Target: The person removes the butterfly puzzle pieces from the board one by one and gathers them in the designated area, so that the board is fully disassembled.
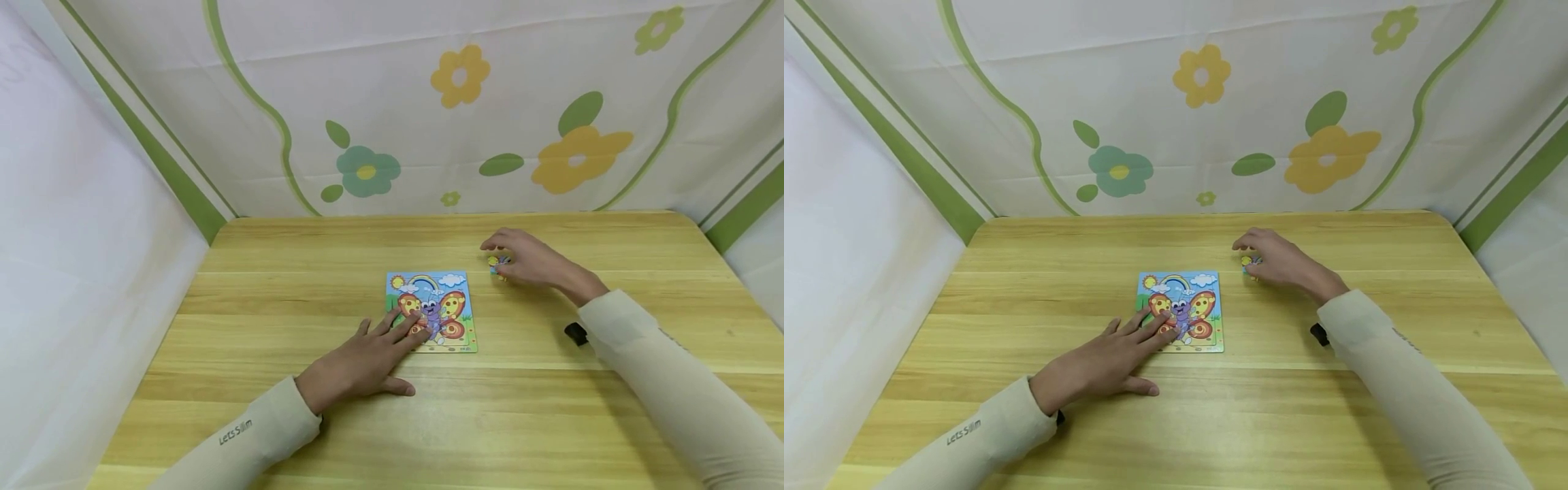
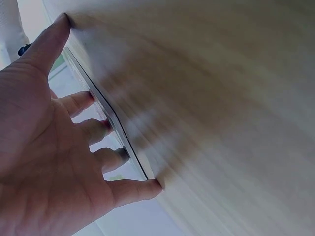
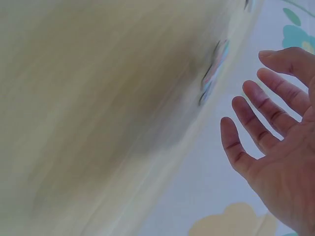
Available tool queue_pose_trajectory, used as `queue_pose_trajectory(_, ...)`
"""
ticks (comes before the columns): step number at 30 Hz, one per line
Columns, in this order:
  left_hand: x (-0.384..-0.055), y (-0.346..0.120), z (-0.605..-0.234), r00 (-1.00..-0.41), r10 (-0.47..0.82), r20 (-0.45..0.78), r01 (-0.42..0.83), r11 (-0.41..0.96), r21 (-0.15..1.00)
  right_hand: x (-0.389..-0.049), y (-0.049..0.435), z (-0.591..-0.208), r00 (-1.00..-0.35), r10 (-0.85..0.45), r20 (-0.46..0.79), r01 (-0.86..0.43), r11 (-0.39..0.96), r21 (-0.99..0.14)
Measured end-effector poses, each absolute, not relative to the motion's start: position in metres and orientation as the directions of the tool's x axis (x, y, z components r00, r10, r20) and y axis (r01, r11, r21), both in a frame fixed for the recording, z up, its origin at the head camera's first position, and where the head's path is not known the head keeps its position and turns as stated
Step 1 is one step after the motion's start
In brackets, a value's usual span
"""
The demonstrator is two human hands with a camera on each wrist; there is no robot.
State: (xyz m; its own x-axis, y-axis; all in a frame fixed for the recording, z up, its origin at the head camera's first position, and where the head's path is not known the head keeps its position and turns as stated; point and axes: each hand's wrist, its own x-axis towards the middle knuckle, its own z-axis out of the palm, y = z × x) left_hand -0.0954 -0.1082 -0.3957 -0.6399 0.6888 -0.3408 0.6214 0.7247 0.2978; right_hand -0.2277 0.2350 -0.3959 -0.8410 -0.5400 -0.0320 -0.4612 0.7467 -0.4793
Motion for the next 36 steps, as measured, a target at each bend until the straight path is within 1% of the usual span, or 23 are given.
queue_pose_trajectory(10,-0.098,-0.107,-0.398,-0.643,0.683,-0.346,0.620,0.729,0.289,-0.225,0.210,-0.393,-0.819,-0.573,-0.013,-0.488,0.708,-0.511)
queue_pose_trajectory(20,-0.100,-0.107,-0.398,-0.638,0.685,-0.352,0.620,0.728,0.293,-0.222,0.177,-0.395,-0.756,-0.654,0.014,-0.552,0.626,-0.550)
queue_pose_trajectory(26,-0.100,-0.107,-0.397,-0.637,0.683,-0.357,0.621,0.729,0.289,-0.220,0.156,-0.399,-0.717,-0.697,-0.012,-0.579,0.604,-0.548)
queue_pose_trajectory(31,-0.099,-0.107,-0.395,-0.638,0.684,-0.355,0.622,0.729,0.286,-0.217,0.140,-0.401,-0.679,-0.734,-0.035,-0.614,0.593,-0.522)
queue_pose_trajectory(36,-0.099,-0.106,-0.395,-0.637,0.684,-0.355,0.622,0.728,0.288,-0.215,0.130,-0.403,-0.665,-0.743,-0.075,-0.625,0.608,-0.490)
